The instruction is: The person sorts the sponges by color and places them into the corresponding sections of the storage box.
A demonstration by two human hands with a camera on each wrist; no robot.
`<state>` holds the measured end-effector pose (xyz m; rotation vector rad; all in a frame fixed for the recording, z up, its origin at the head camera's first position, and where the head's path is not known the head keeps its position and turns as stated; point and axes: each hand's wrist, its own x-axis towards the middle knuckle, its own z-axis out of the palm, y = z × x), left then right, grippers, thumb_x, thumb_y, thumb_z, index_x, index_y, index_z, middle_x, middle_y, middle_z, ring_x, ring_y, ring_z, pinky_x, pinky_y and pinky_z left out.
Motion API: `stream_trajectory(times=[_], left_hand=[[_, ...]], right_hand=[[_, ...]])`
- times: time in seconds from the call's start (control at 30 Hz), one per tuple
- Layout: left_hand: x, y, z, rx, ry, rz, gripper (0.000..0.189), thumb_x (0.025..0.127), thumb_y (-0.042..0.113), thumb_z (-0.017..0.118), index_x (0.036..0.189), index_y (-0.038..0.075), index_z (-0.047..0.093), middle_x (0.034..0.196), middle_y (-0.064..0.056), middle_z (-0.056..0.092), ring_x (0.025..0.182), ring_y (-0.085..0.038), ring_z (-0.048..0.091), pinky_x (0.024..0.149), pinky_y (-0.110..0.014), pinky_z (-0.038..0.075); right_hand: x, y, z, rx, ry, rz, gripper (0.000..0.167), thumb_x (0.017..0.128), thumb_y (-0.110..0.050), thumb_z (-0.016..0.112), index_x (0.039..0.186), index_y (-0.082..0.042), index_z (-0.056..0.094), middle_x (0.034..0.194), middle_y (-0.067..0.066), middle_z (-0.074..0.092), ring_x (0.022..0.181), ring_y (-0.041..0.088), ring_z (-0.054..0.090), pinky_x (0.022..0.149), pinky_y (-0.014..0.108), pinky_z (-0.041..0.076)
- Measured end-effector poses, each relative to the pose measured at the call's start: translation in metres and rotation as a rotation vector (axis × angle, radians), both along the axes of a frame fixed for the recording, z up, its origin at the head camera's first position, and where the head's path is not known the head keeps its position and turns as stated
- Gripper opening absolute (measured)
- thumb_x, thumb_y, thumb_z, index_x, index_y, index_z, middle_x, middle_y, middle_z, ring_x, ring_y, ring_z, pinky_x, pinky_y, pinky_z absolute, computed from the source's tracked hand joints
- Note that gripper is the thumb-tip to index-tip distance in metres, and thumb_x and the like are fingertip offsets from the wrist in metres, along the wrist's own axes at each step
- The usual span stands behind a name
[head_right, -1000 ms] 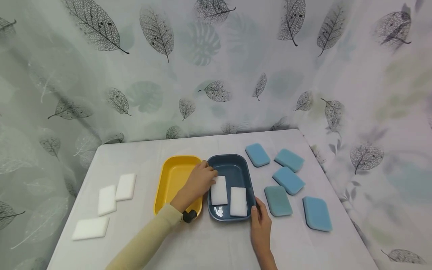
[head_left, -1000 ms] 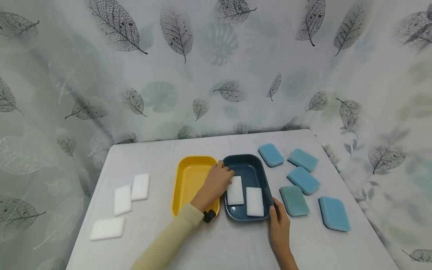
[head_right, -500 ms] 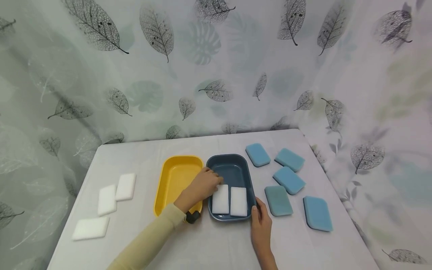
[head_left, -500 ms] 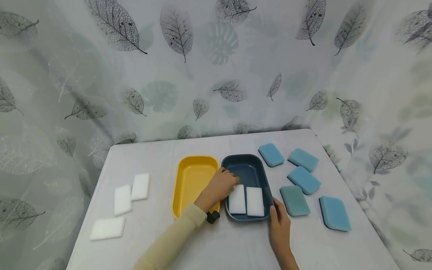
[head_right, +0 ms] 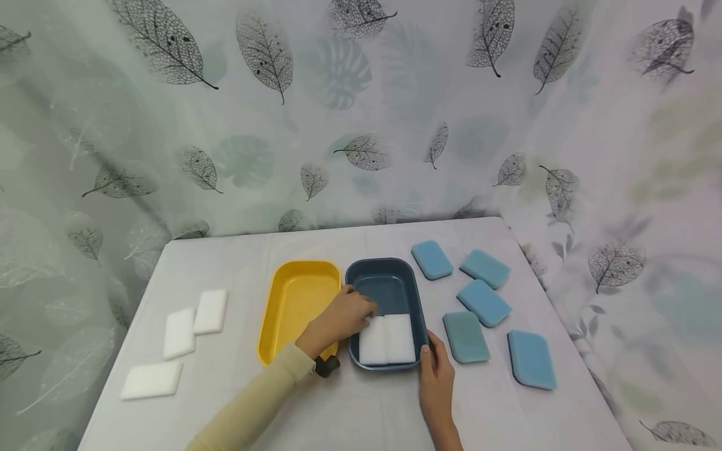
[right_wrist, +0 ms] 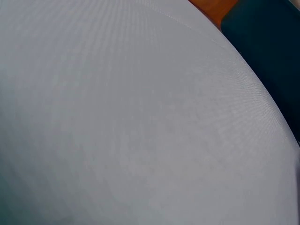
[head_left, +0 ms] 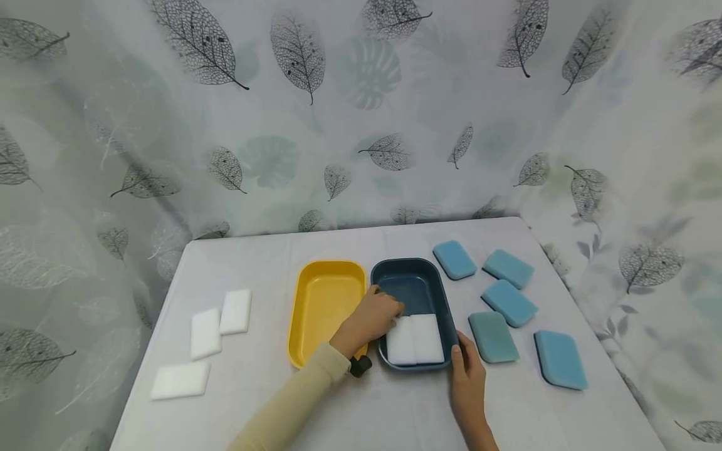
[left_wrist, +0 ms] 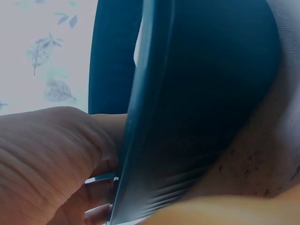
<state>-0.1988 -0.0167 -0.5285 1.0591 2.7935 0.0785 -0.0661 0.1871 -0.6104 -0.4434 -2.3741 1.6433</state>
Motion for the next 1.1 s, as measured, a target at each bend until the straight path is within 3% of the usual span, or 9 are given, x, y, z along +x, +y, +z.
stream_trajectory(times=[0.1, 0.3, 0.43, 0.67, 0.77, 0.9, 1.0, 1.1], left_hand=[[0.002, 0.000, 0.001, -0.002, 0.006, 0.000, 0.016, 0.096, 0.031, 0.076, 0.111, 0.025, 0.076, 0.109, 0.007, 0.078, 0.106, -0.015, 0.071, 0.117, -0.047, 0.042], [0.005, -0.002, 0.005, 0.009, 0.026, -0.003, 0.018, 0.100, 0.032, 0.071, 0.115, 0.024, 0.076, 0.114, 0.005, 0.077, 0.110, -0.018, 0.068, 0.106, -0.040, 0.048], [0.006, -0.006, 0.009, 0.041, 0.021, 0.004, 0.022, 0.102, 0.031, 0.068, 0.121, 0.023, 0.075, 0.118, 0.005, 0.076, 0.112, -0.019, 0.066, 0.105, -0.036, 0.050], [0.011, -0.018, 0.018, 0.106, 0.019, 0.027, 0.023, 0.103, 0.031, 0.067, 0.123, 0.023, 0.073, 0.119, 0.004, 0.074, 0.106, -0.018, 0.063, 0.100, -0.033, 0.054], [0.014, -0.027, 0.021, 0.166, 0.020, 0.052, 0.022, 0.104, 0.029, 0.066, 0.124, 0.023, 0.073, 0.119, 0.004, 0.073, 0.105, -0.018, 0.061, 0.097, -0.034, 0.054], [0.020, -0.042, 0.029, 0.282, 0.018, 0.125, 0.021, 0.104, 0.026, 0.065, 0.124, 0.021, 0.072, 0.122, 0.002, 0.071, 0.112, -0.021, 0.061, 0.099, -0.039, 0.054], [0.022, -0.056, 0.035, 0.349, 0.049, 0.197, 0.022, 0.103, 0.023, 0.067, 0.124, 0.018, 0.072, 0.125, 0.000, 0.071, 0.119, -0.024, 0.062, 0.103, -0.043, 0.053], [0.024, -0.073, 0.039, 0.386, 0.101, 0.272, 0.022, 0.102, 0.021, 0.068, 0.123, 0.018, 0.072, 0.125, -0.002, 0.072, 0.120, -0.027, 0.064, 0.104, -0.046, 0.054]], right_hand=[[-0.001, 0.000, 0.001, -0.002, -0.003, 0.002, 0.045, 0.112, -0.035, 0.046, 0.152, -0.013, 0.051, 0.153, 0.013, 0.056, 0.125, -0.014, 0.046, 0.098, -0.004, 0.035], [-0.002, 0.001, 0.000, 0.010, -0.033, 0.007, 0.047, 0.112, -0.036, 0.045, 0.154, -0.014, 0.049, 0.154, 0.013, 0.055, 0.125, -0.012, 0.045, 0.098, -0.005, 0.033], [-0.003, 0.002, -0.002, 0.007, -0.022, 0.004, 0.046, 0.112, -0.035, 0.046, 0.153, -0.013, 0.050, 0.154, 0.013, 0.056, 0.125, -0.013, 0.045, 0.098, -0.005, 0.033], [-0.004, 0.003, -0.003, 0.009, -0.015, 0.003, 0.046, 0.112, -0.035, 0.046, 0.153, -0.013, 0.050, 0.154, 0.013, 0.055, 0.123, -0.017, 0.043, 0.098, -0.005, 0.033], [-0.004, 0.003, -0.002, 0.011, -0.015, 0.002, 0.046, 0.112, -0.035, 0.046, 0.153, -0.013, 0.050, 0.154, 0.013, 0.056, 0.127, -0.009, 0.047, 0.098, -0.005, 0.033], [-0.003, 0.002, -0.002, 0.013, -0.025, 0.001, 0.047, 0.112, -0.037, 0.045, 0.152, -0.013, 0.050, 0.154, 0.013, 0.055, 0.137, 0.012, 0.052, 0.098, -0.006, 0.032], [-0.002, 0.002, -0.003, 0.013, -0.035, 0.002, 0.049, 0.112, -0.039, 0.045, 0.152, -0.011, 0.049, 0.155, 0.014, 0.054, 0.141, 0.024, 0.051, 0.097, -0.007, 0.030], [-0.001, 0.002, -0.004, 0.019, -0.036, -0.002, 0.050, 0.112, -0.040, 0.044, 0.152, -0.010, 0.049, 0.155, 0.015, 0.053, 0.142, 0.027, 0.050, 0.097, -0.007, 0.030]])
